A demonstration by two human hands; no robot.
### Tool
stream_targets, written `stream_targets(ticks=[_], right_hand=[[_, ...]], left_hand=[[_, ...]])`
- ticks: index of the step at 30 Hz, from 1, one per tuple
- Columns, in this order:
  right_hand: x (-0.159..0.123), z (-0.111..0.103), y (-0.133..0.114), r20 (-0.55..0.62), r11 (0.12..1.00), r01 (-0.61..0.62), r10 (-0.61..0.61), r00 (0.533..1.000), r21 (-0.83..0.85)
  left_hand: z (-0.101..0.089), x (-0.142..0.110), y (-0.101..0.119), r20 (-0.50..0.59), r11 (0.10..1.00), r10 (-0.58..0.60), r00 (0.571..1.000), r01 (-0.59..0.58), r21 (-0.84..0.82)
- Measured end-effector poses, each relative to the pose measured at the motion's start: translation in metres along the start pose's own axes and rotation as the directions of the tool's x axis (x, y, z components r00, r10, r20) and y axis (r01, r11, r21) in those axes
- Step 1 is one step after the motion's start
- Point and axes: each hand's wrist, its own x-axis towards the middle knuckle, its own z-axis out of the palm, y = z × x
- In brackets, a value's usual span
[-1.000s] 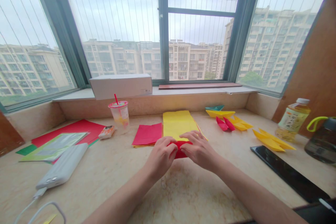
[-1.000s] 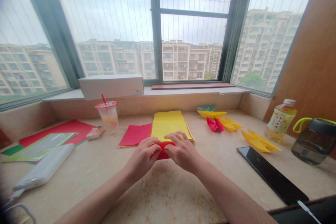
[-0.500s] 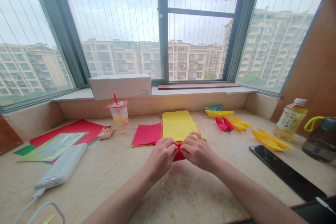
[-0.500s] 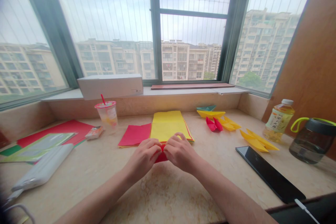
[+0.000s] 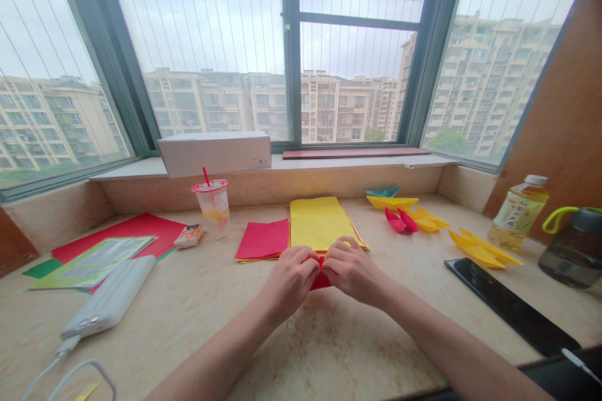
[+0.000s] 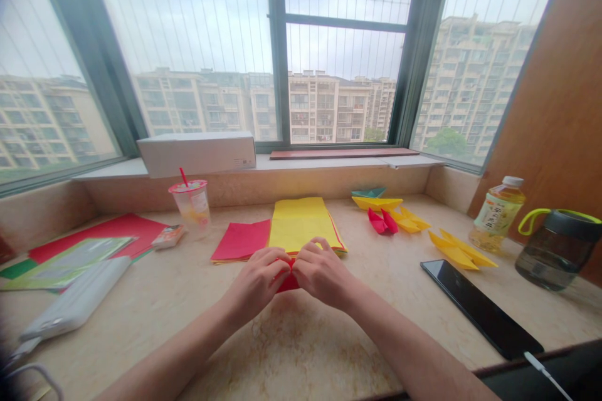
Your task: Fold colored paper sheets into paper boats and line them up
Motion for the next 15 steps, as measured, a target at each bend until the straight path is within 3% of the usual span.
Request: stream_targets(ticks=[15], right_hand=[[0.0014, -0.004, 0.0023, -0.03, 0.995, -0.063, 0.065, 0.997, 0.078]], left_hand=[[-0.0004, 0.0016, 0.0004, 0.011, 0.999, -0.041, 0.999, 0.041, 0.004]])
